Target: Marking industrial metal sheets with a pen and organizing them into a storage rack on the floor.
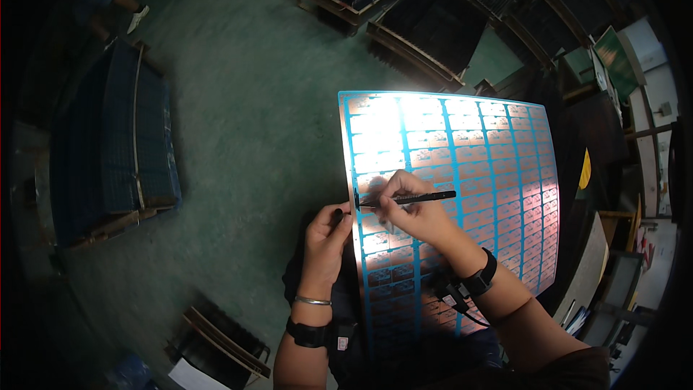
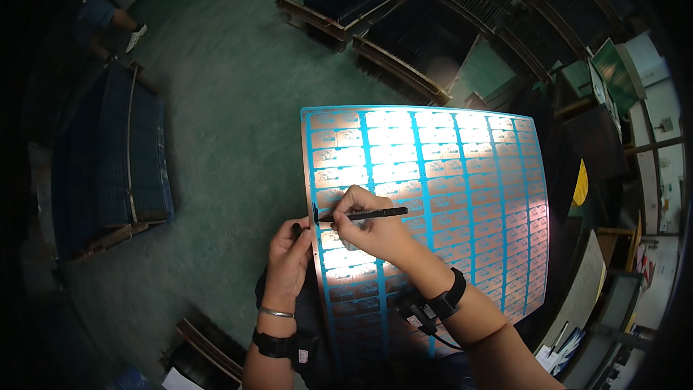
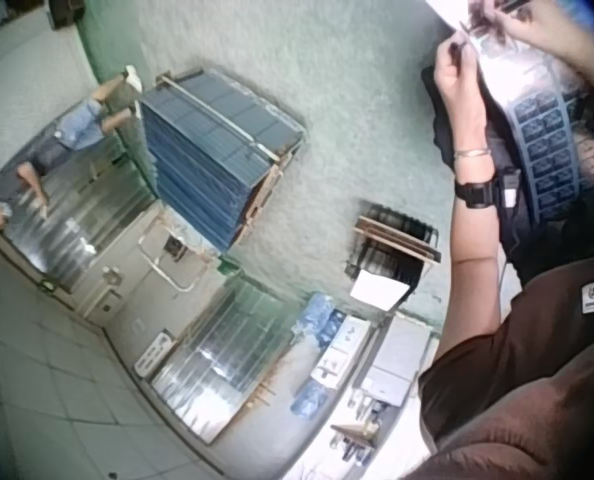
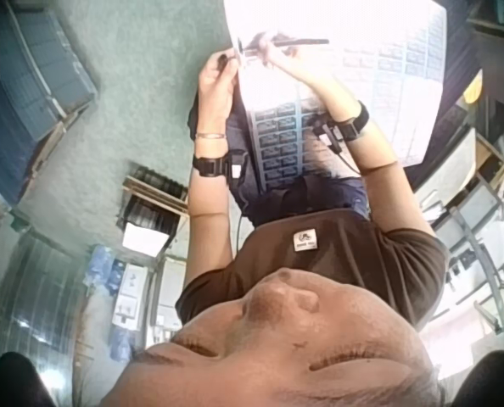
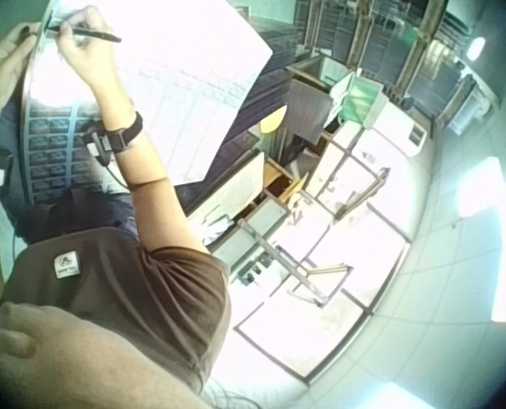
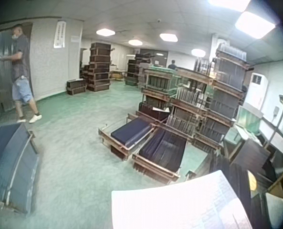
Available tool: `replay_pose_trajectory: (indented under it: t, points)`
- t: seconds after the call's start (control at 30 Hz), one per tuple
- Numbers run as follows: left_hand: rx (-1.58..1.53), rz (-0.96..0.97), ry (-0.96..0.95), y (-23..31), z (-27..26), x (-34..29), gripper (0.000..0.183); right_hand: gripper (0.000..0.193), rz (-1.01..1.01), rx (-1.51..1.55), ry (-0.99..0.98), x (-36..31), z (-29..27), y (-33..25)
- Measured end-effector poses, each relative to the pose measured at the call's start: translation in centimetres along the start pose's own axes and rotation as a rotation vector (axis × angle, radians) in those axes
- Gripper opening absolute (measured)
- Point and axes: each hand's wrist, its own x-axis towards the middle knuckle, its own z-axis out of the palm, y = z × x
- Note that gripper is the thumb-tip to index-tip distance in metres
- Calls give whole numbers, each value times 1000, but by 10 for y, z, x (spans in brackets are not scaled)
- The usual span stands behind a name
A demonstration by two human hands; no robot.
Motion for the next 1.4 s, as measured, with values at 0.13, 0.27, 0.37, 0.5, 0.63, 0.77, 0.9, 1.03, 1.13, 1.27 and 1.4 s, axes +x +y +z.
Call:
replay_pose_trajectory:
  t: [0.13, 0.27, 0.37, 0.5, 0.63, 0.77, 0.9, 1.03, 1.13, 1.27, 1.4]
  points:
    - [-9, 8, 15, -2, -1, 0, 17, 10, 18, 16, -46, -1, -1, -1]
    - [-11, -9, 13, -2, 0, 1, 17, 10, 57, 22, -19, 0, -1, -1]
    - [-10, -6, 9, -5, -3, 1, 17, 10, 25, 45, 26, 0, 0, 1]
    - [53, 7, -11, -6, -8, 3, 19, 12, -3, 93, -8, 2, 6, -7]
    - [132, 30, 15, -5, -5, 2, 22, 14, 51, -15, -114, 6, 11, -16]
    - [229, 86, 28, -5, -3, 2, 19, 24, -12, -346, -177, 17, 15, -29]
    - [326, 145, 132, -5, 1, -2, 18, 35, 103, -630, -214, 30, 29, -32]
    - [310, 177, 76, -11, -10, -3, 17, 30, 144, -627, -233, 26, 38, -31]
    - [264, 152, 95, -15, -13, -2, 18, 27, 110, -592, -207, 18, 41, -22]
    - [317, 229, 100, -16, -13, -3, 21, 25, 68, -526, -119, 5, 48, -10]
    - [331, 164, 38, -19, -22, -4, 24, 18, -95, -443, -92, -3, 46, -13]
